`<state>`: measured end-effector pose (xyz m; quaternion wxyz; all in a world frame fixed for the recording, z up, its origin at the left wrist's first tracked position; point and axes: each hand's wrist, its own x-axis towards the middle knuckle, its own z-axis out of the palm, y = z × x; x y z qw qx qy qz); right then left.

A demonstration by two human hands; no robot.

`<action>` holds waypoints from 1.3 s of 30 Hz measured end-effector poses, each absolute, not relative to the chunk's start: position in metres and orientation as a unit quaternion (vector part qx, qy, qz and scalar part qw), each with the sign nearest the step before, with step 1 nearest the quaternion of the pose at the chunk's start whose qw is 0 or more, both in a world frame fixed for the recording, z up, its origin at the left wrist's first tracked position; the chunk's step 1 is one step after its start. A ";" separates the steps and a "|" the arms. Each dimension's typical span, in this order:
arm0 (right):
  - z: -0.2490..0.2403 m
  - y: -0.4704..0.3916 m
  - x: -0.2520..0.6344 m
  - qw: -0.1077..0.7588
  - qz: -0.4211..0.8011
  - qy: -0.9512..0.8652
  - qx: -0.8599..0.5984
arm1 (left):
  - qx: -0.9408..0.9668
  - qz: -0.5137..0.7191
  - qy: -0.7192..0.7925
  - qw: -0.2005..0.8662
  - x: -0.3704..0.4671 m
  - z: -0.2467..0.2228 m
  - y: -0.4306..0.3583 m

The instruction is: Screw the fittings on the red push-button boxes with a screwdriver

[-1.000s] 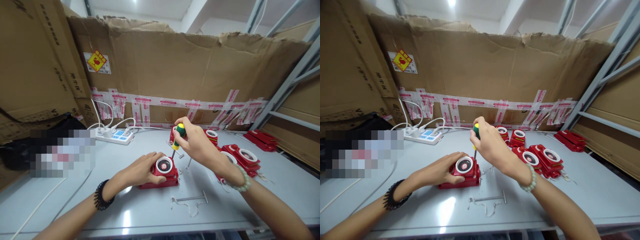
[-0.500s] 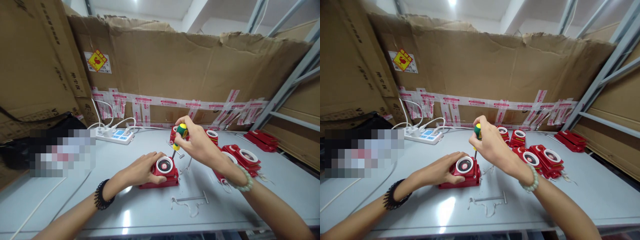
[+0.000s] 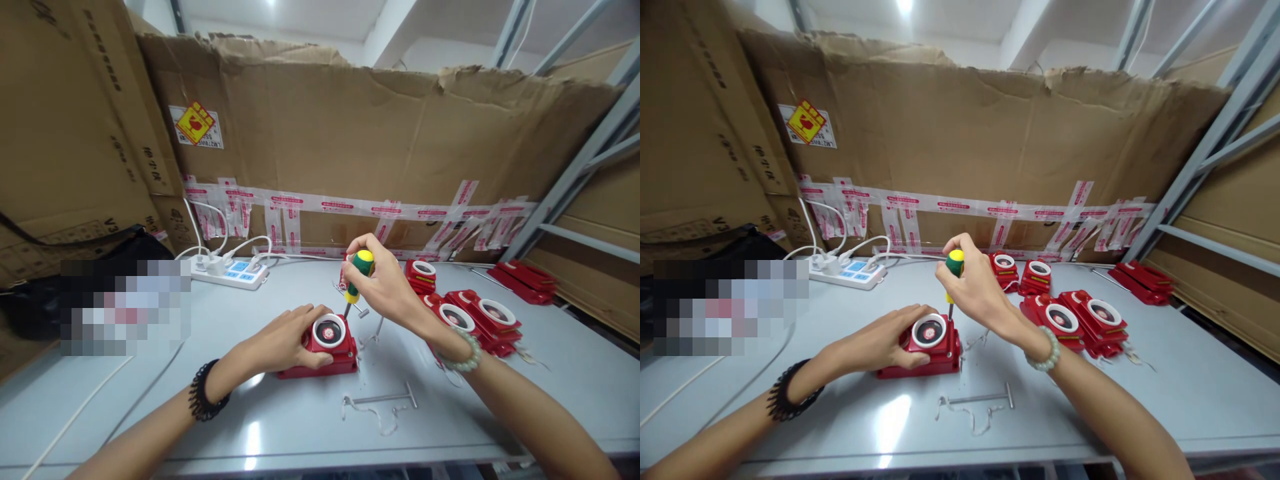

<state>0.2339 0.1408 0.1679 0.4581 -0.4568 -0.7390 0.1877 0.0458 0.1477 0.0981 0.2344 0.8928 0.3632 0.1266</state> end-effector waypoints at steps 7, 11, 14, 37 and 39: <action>0.172 0.142 0.235 0.511 0.216 -0.716 -0.424 | 0.889 0.127 0.368 0.241 0.045 0.097 0.148; 0.183 0.133 0.238 0.547 0.197 -0.703 -0.410 | 0.890 0.131 0.363 0.241 0.045 0.095 0.149; 0.189 0.123 0.243 0.560 0.191 -0.698 -0.404 | 0.891 0.130 0.361 0.242 0.045 0.095 0.149; 0.137 0.094 0.256 0.514 0.408 -0.627 -0.421 | 0.899 0.136 0.360 0.207 0.042 0.097 0.149; 0.137 0.094 0.257 0.515 0.413 -0.624 -0.418 | 0.902 0.145 0.361 0.187 0.041 0.101 0.149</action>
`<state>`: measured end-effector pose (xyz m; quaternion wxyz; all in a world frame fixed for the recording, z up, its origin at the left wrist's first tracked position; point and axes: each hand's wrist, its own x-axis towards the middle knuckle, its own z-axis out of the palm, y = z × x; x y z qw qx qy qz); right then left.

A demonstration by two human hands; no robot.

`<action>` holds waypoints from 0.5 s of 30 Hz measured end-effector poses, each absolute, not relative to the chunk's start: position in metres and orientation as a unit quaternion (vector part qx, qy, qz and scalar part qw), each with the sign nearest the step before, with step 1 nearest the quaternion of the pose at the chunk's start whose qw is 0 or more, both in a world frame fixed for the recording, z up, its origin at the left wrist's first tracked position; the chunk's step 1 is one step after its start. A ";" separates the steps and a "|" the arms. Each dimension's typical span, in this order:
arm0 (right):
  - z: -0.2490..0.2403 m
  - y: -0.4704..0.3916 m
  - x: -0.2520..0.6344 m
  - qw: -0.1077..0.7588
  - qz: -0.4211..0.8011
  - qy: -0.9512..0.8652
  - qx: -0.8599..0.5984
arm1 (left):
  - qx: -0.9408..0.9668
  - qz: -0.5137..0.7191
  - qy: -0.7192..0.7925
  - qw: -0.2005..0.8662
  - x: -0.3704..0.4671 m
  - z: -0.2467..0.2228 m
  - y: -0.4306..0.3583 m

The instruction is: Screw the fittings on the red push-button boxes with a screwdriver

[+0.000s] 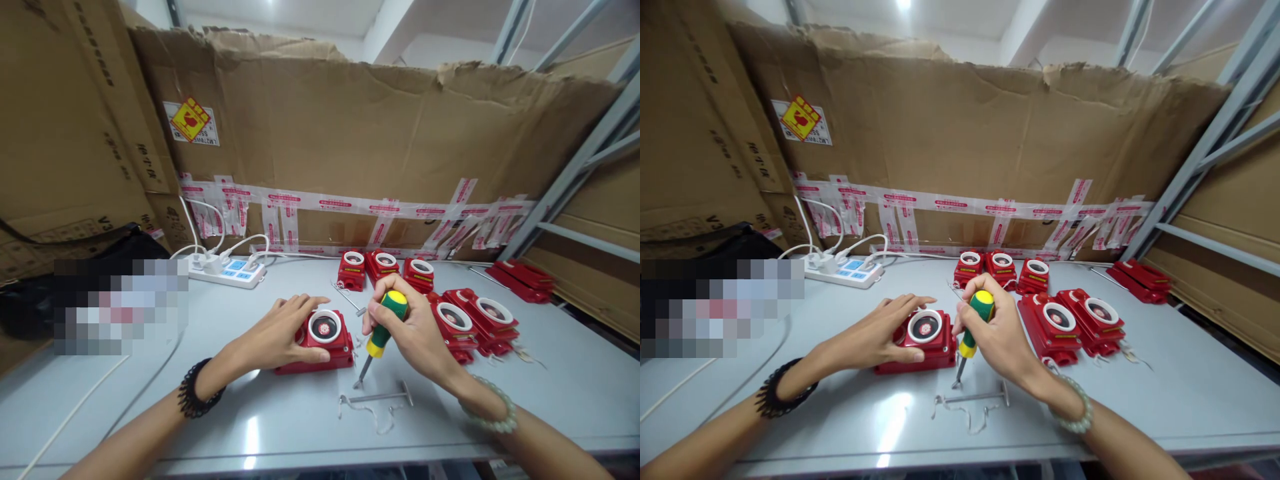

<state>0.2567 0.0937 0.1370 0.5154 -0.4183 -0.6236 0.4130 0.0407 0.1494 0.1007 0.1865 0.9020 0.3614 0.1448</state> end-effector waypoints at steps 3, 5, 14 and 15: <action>0.137 0.093 0.258 0.519 0.417 -0.622 -0.413 | 0.905 0.191 0.352 0.143 0.041 0.105 0.146; 0.136 0.092 0.259 0.524 0.417 -0.619 -0.410 | 0.899 0.247 0.353 0.072 0.046 0.105 0.138; 0.135 0.087 0.257 0.548 0.418 -0.614 -0.385 | 0.941 0.171 0.290 -0.042 0.095 0.062 0.090; 0.135 0.085 0.257 0.551 0.422 -0.613 -0.378 | 0.940 0.148 0.306 -0.027 0.097 0.060 0.089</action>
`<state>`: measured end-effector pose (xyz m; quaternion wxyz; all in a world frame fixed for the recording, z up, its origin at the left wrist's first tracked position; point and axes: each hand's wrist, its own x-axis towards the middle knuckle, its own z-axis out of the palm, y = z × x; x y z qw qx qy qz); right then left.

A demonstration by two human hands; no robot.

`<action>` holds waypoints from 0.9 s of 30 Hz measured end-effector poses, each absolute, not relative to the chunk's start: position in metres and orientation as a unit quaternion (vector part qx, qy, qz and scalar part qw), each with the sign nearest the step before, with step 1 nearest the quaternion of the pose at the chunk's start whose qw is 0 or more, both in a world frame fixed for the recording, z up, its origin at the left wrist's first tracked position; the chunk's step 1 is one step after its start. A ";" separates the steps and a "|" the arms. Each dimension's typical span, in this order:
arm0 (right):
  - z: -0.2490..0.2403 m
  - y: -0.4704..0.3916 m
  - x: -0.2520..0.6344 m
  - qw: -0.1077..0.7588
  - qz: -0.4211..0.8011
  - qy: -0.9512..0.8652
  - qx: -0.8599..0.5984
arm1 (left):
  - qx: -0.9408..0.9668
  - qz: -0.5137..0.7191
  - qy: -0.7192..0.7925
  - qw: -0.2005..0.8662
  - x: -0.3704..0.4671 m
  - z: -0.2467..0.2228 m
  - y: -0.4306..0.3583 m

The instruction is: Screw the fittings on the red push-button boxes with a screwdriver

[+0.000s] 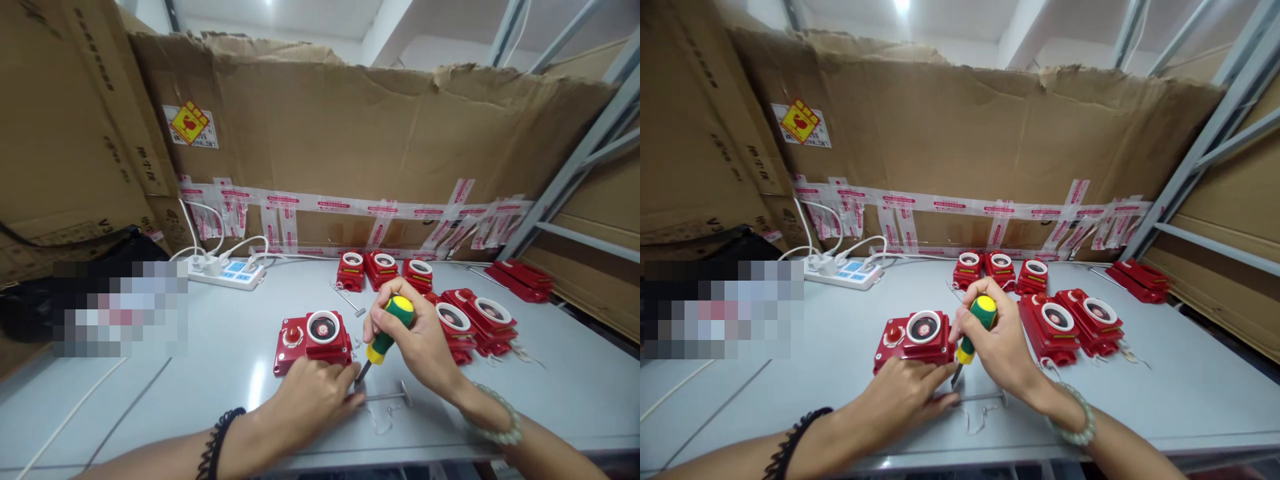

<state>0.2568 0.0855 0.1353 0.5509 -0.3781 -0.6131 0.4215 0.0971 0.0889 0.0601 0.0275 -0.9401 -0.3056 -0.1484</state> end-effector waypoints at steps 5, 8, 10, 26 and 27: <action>0.136 0.081 0.258 0.558 0.426 -0.615 -0.359 | -0.939 -0.098 -0.330 -0.013 0.100 0.061 0.091; 0.139 0.082 0.262 0.586 0.406 -0.608 -0.349 | -0.937 -0.101 -0.333 -0.039 0.099 0.060 0.092; 0.143 0.083 0.264 0.615 0.387 -0.600 -0.335 | -0.935 -0.130 -0.326 -0.049 0.098 0.059 0.091; 0.151 0.105 0.236 0.598 0.346 -0.647 -0.323 | -0.898 -0.235 -0.320 -0.190 0.044 0.081 0.142; 0.150 0.105 0.235 0.592 0.349 -0.649 -0.326 | -0.893 -0.240 -0.322 -0.205 0.045 0.079 0.142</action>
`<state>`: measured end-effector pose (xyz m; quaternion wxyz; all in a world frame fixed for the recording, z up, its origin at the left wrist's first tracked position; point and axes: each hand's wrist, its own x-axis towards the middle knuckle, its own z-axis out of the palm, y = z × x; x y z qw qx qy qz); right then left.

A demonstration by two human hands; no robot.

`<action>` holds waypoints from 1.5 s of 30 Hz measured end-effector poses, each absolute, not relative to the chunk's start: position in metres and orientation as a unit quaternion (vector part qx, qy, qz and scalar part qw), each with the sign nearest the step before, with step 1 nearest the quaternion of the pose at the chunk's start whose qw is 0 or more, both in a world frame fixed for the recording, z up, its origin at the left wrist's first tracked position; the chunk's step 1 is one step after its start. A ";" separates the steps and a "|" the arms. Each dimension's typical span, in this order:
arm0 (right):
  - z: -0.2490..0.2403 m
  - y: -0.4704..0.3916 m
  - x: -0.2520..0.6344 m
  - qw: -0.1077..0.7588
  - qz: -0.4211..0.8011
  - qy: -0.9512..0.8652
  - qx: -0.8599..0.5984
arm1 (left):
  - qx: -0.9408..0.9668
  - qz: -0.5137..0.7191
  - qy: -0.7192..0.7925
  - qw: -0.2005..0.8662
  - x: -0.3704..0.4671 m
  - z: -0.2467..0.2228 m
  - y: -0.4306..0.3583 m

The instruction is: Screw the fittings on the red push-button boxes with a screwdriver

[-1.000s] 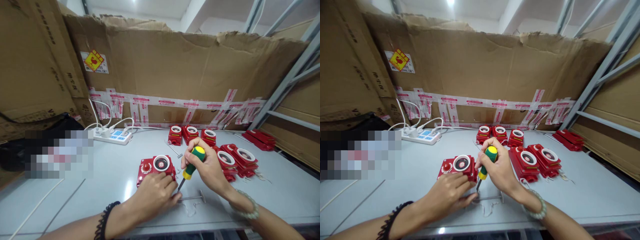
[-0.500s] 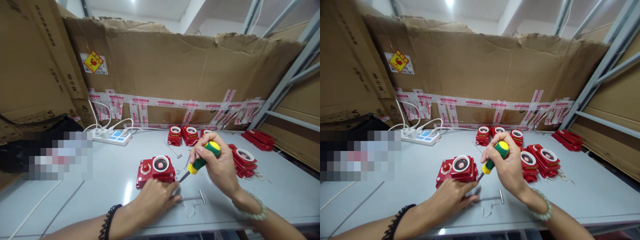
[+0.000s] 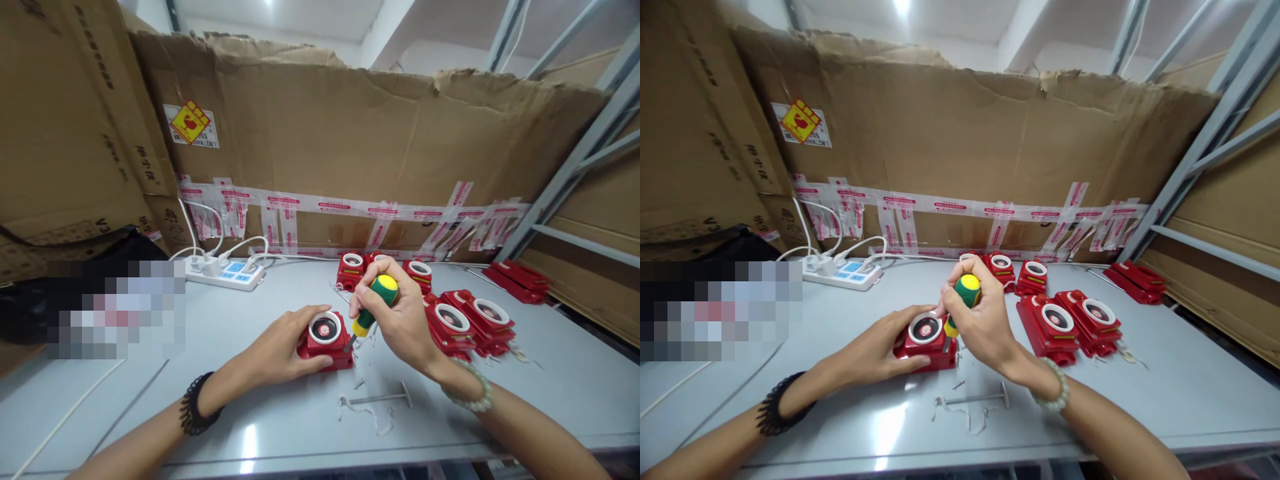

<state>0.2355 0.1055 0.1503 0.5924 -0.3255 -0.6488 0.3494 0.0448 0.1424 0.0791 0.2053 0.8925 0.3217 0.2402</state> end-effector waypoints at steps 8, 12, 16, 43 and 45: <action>0.149 0.110 0.238 0.585 0.353 -0.648 -0.337 | 0.886 0.248 0.326 0.217 0.047 0.083 0.140; 0.149 0.111 0.239 0.586 0.344 -0.649 -0.341 | 0.887 0.240 0.334 0.209 0.048 0.083 0.140; 0.149 0.110 0.238 0.584 0.341 -0.652 -0.343 | 0.892 0.229 0.332 0.207 0.048 0.084 0.139; 0.145 0.111 0.225 0.595 0.234 -0.668 -0.380 | 0.893 0.217 0.333 0.211 0.048 0.085 0.140; 0.144 0.111 0.223 0.598 0.204 -0.678 -0.376 | 0.894 0.218 0.330 0.209 0.049 0.084 0.140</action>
